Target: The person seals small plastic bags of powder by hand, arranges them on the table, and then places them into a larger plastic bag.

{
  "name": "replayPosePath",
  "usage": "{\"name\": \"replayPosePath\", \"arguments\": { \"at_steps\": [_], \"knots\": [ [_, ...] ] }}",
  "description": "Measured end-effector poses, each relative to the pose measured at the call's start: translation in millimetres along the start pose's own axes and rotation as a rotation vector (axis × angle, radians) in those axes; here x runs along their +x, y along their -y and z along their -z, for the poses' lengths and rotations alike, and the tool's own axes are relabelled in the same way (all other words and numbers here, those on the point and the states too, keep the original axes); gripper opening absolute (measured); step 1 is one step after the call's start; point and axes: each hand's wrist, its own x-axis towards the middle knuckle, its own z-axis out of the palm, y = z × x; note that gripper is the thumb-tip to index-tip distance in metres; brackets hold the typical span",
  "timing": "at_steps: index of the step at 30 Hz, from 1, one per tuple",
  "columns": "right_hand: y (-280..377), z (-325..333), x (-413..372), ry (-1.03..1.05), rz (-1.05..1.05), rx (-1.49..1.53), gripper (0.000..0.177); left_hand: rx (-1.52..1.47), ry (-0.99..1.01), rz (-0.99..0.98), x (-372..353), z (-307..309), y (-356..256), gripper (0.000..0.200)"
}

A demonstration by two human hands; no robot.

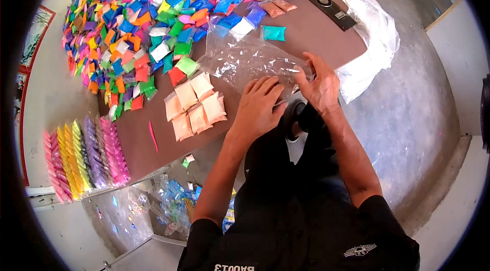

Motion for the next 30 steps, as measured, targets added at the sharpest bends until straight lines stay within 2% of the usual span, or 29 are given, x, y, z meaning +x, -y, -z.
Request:
{"name": "replayPosePath", "arguments": {
  "at_steps": [9,13,19,22,26,30],
  "knots": [
    [6.9,3.8,6.7,0.053,-0.158,-0.011,0.033,0.014,-0.038,0.003,-5.7,6.0,-6.2,0.05],
    [3.4,-0.7,4.5,0.032,-0.151,-0.02,0.034,-0.004,-0.048,0.002,-9.1,9.3,-11.7,0.05],
    [5.4,-0.2,9.8,0.099,-0.18,-0.071,0.033,-0.082,-0.187,0.074,-22.0,25.9,-21.8,0.047],
    [4.5,-0.6,12.9,0.141,-0.19,-0.13,0.038,-0.082,-0.297,0.167,-37.7,43.1,-24.8,0.04],
    [4.2,-2.6,12.6,0.121,-0.167,-0.166,0.039,-0.034,-0.558,0.468,-75.0,78.8,-4.9,0.025],
    [2.7,-6.7,10.9,0.089,-0.148,-0.187,0.04,0.046,-0.722,0.7,-124.6,110.8,33.2,0.021]
  ]
}}
